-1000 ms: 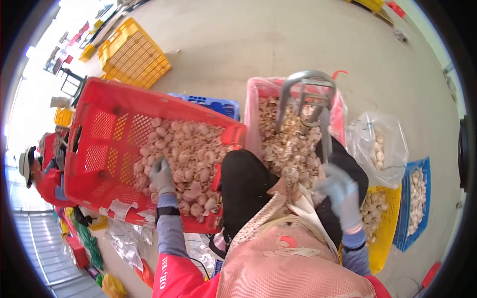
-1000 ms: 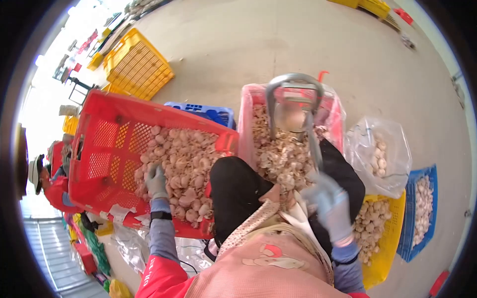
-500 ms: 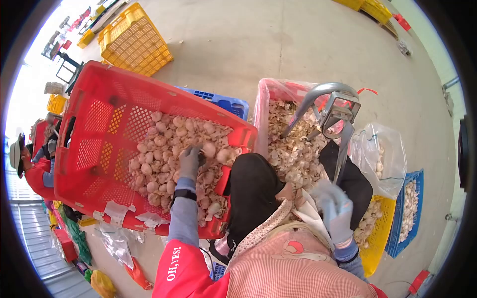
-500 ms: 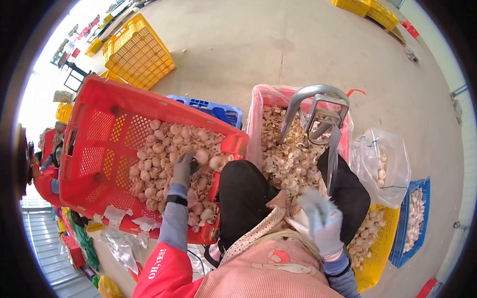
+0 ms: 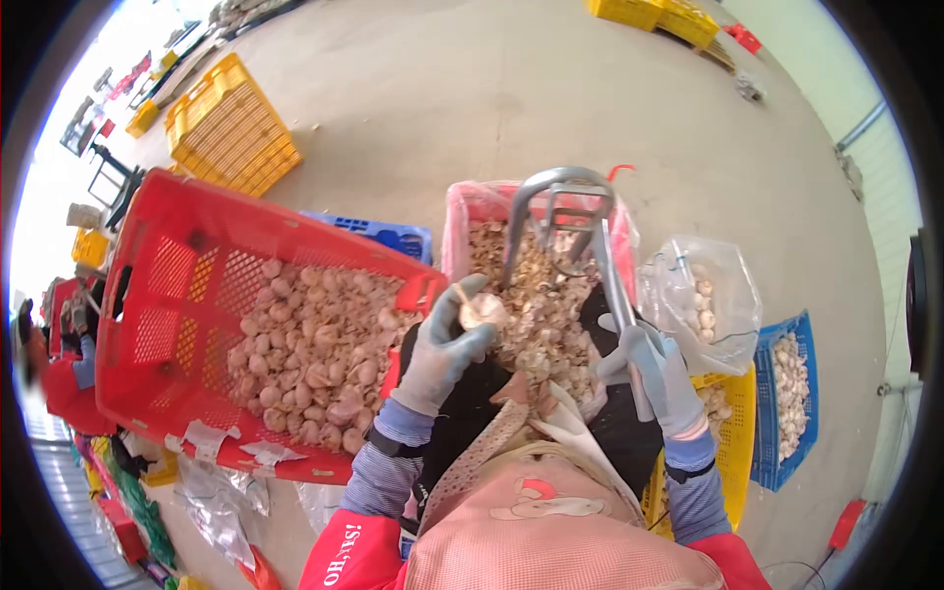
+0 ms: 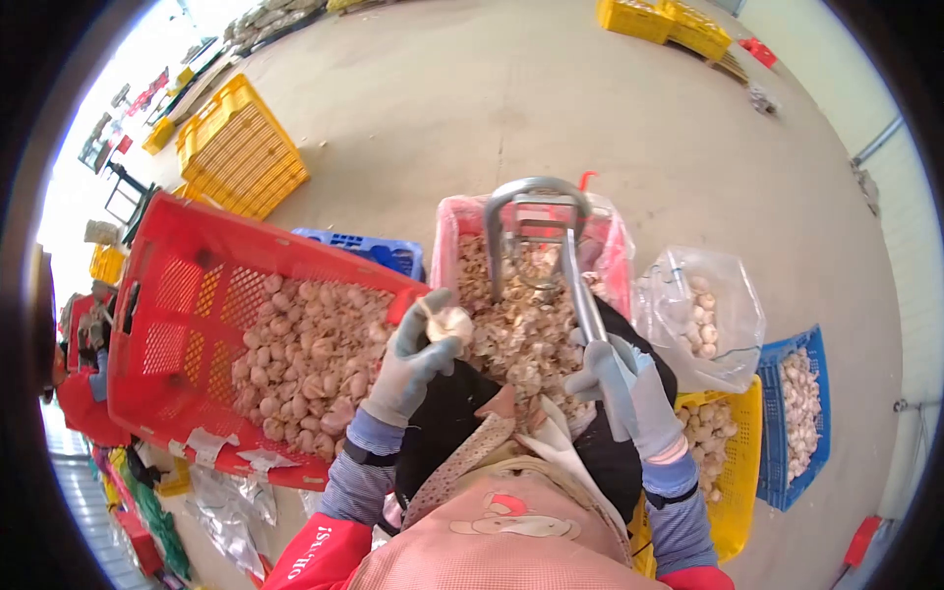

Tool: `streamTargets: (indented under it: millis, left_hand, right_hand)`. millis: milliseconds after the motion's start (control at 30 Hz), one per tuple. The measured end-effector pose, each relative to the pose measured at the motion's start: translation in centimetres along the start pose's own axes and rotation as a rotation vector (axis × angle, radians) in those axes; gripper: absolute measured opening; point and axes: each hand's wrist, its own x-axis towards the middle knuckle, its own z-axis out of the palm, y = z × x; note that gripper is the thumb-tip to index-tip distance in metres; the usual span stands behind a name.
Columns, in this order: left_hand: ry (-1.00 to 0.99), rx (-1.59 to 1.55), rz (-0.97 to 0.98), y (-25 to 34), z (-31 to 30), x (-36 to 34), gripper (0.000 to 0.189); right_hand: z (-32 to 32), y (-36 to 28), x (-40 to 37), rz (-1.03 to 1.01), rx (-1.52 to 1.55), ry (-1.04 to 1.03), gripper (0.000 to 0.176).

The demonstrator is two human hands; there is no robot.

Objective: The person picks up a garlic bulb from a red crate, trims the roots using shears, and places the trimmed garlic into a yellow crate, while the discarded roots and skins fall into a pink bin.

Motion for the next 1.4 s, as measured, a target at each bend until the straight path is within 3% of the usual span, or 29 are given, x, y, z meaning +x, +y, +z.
streamTargets:
  millis: [133,333,400,467,600,633,700,733,767,800,833,867,933,967,1000,1033,1133,1200,1300,1400]
  left_hand:
    - [-0.058,0.094,0.087,-2.8,3.8,3.4,0.065]
    - [0.001,0.049,-0.113,-2.8,6.1,6.0,0.062]
    - [0.021,-0.046,-0.175,-2.6,6.1,6.3,0.057]
    - [0.050,-0.074,-0.227,-2.7,5.5,6.7,0.054]
    - [0.030,-0.096,-0.213,-2.6,5.2,5.2,0.048]
    - [-0.051,-0.053,-0.208,-1.6,5.3,4.1,0.046]
    - [-0.107,-0.116,-0.123,0.0,9.5,2.0,0.047]
    - [-0.282,0.017,0.021,1.5,12.3,1.0,0.053]
    - [-0.495,0.025,-0.014,2.2,15.1,-0.7,0.065]
    - [-0.577,0.210,0.205,3.0,17.2,-2.3,0.072]
    - [-0.615,0.377,0.440,3.7,19.3,-3.8,0.079]
    - [-0.577,0.218,0.574,2.5,20.1,-4.9,0.071]
    - [-0.508,0.338,0.652,4.0,16.4,-3.7,0.053]
    - [-0.468,0.391,0.647,4.7,14.0,-2.8,0.045]
    - [-0.409,0.424,0.557,4.6,10.5,-2.0,0.036]
    - [-0.066,0.445,0.376,4.8,7.9,-2.4,0.022]
    - [0.524,0.348,0.277,-0.8,-6.2,0.2,0.020]
    - [0.665,0.801,0.039,-4.0,-14.7,1.2,0.035]
    - [0.459,1.202,-0.105,-7.5,-18.7,3.1,0.054]
    - [0.307,1.102,-0.292,-9.2,-18.0,4.5,0.074]
  right_hand:
    - [-0.4,-3.2,-1.9,-0.009,-0.052,-0.051,0.067]
    - [0.2,-1.2,-0.8,0.029,0.048,-0.008,0.056]
    - [0.5,2.2,1.1,0.030,-0.079,0.042,0.048]
    - [0.7,6.3,4.0,-0.208,-0.562,0.208,0.046]
    - [1.0,6.7,6.0,-0.167,-0.883,0.311,0.050]
    - [1.3,6.5,6.1,-0.152,-0.908,0.330,0.050]
    - [1.1,7.2,6.2,-0.135,-0.933,0.373,0.049]
    - [0.2,8.6,5.7,-0.341,-0.897,0.307,0.046]
    - [1.4,6.7,4.7,-0.165,-0.885,0.361,0.045]
    - [3.1,4.5,4.4,0.004,-0.867,0.402,0.045]
    - [1.4,6.6,6.0,-0.054,-0.876,0.329,0.043]
    - [1.3,6.9,6.0,-0.121,-0.833,0.333,0.043]
    - [1.2,7.8,6.0,-0.179,-0.885,0.384,0.042]
    - [-0.5,10.0,6.3,-0.264,-0.802,0.256,0.042]
    - [0.3,8.7,6.2,-0.211,-0.868,0.301,0.043]
    - [1.2,7.4,6.1,-0.155,-0.933,0.343,0.043]
    - [1.3,7.3,6.4,-0.189,-0.924,0.338,0.050]
    - [1.1,8.0,6.6,-0.196,-0.840,0.330,0.052]
    - [0.7,9.0,7.2,-0.186,-0.803,0.338,0.054]
    - [0.3,9.4,7.2,-0.125,-0.778,0.340,0.057]
